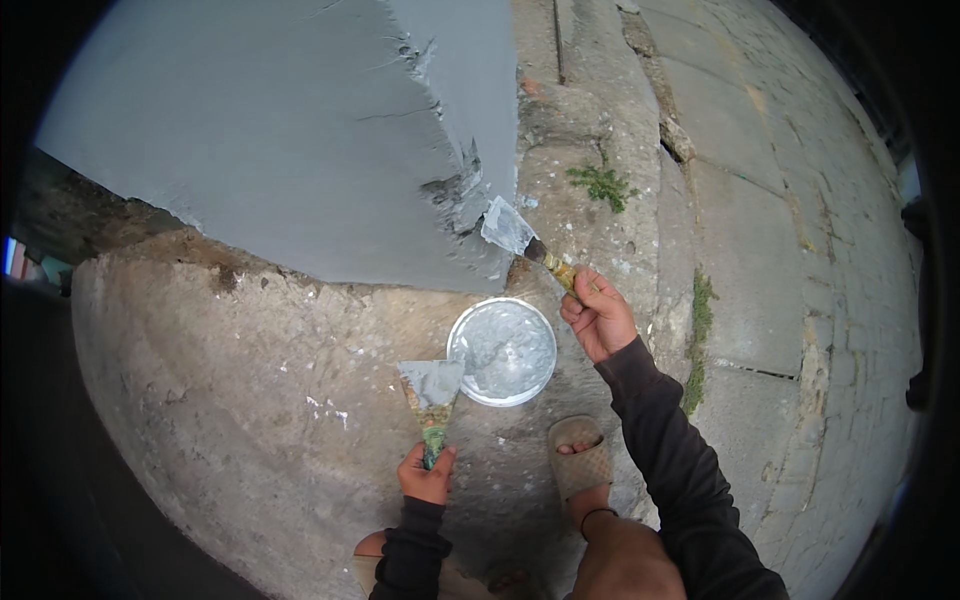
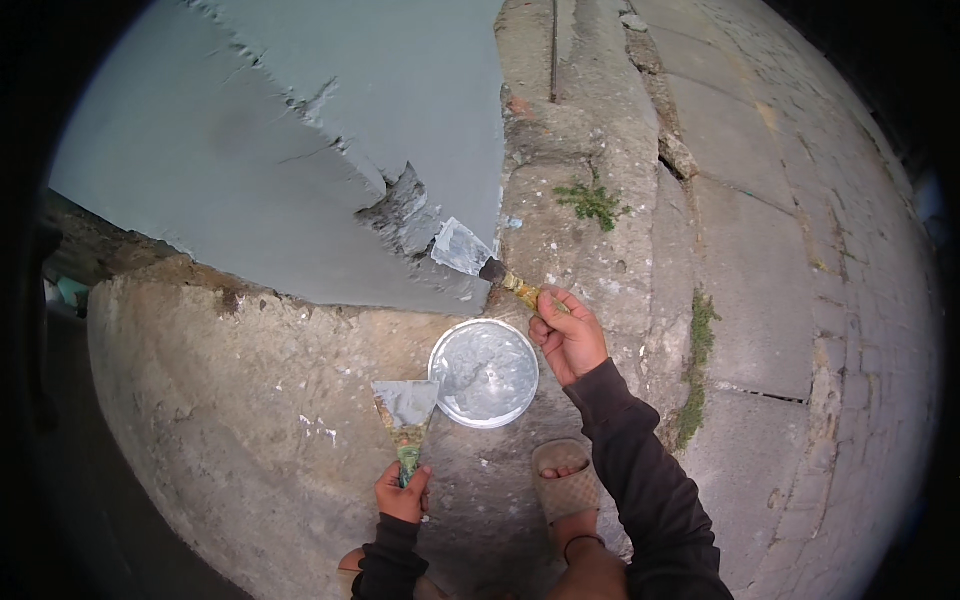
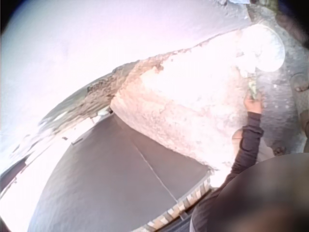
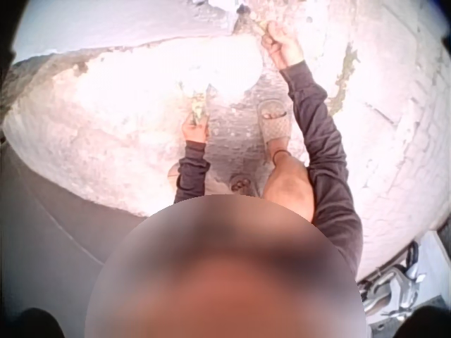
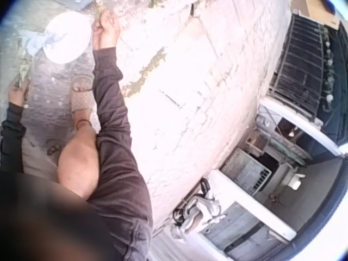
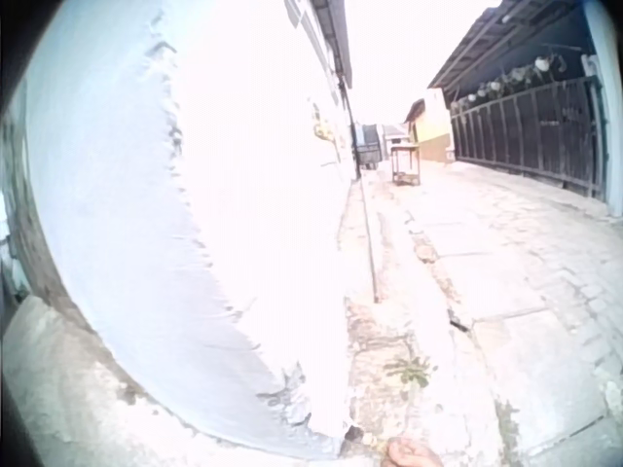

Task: The person scoops cement from a bucket with a small trowel and applies it to a concrete wall using a larger trowel, smoothing the surface repeatedly. The person works on a localized patch near the base of the wall, transferring material between tools and spreading it evenly.

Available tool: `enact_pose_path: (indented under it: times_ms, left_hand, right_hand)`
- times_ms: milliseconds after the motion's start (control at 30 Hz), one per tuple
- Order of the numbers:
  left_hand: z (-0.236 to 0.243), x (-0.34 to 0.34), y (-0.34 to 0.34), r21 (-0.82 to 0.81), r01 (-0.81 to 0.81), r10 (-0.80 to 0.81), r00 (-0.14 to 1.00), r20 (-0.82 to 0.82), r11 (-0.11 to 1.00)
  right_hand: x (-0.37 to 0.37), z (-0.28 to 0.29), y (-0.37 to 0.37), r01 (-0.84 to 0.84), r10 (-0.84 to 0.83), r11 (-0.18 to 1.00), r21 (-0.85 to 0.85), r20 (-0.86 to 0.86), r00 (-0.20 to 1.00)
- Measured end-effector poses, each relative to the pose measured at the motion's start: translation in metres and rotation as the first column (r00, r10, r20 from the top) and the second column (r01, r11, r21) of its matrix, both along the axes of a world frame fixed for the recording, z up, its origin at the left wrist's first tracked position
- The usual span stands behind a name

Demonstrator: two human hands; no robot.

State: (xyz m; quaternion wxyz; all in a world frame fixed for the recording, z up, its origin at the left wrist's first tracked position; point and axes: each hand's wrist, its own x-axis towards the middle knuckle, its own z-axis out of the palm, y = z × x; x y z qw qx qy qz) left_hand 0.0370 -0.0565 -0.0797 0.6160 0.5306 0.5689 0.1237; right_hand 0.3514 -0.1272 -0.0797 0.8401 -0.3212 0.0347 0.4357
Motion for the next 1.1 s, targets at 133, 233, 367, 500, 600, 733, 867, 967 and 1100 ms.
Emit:
enact_pose_path:
  times_ms: [133,233,367,500,600,733,867,967,1100]
  left_hand:
    - [0.004,-0.004,0.001,-0.009,-0.03,0.03,1.0,0.007,1.0]
    - [0.008,-0.004,0.0,-0.008,-0.056,0.056,0.998,-0.007,0.998]
    - [0.016,-0.003,-0.001,0.007,-0.019,0.019,0.999,0.03,1.0]
    - [0.02,-0.003,-0.003,0.014,0.012,-0.013,0.999,0.044,1.0]
    - [0.021,-0.002,-0.005,-0.005,0.006,-0.005,0.999,0.054,1.0]
    - [0.022,0.0,-0.004,-0.015,0.002,-0.002,0.999,0.036,1.0]
    - [0.022,0.002,-0.003,-0.017,-0.009,0.009,1.0,0.026,1.0]
    - [0.02,0.004,-0.002,-0.025,-0.019,0.02,0.999,0.035,0.999]
    - [0.019,0.006,-0.002,-0.028,-0.029,0.029,0.999,0.015,0.999]
  right_hand:
    - [-0.015,-0.007,-0.005,0.025,-0.016,0.986,0.167,-0.06,0.998]
    - [-0.022,-0.012,0.002,0.048,-0.04,0.975,0.216,-0.043,0.998]
    - [-0.004,-0.025,0.011,-0.025,0.008,0.965,0.26,0.067,0.998]
    - [0.04,-0.038,0.024,-0.201,0.141,0.939,0.278,0.22,0.965]
    - [0.065,-0.045,0.036,-0.27,0.2,0.931,0.247,0.275,0.94]
    - [0.083,-0.051,0.052,-0.297,0.223,0.922,0.25,0.287,0.932]
    - [0.091,-0.056,0.063,-0.261,0.186,0.936,0.234,0.299,0.936]
    - [0.099,-0.059,0.067,-0.261,0.188,0.941,0.214,0.31,0.932]
    - [0.113,-0.062,0.066,-0.258,0.182,0.942,0.214,0.318,0.93]
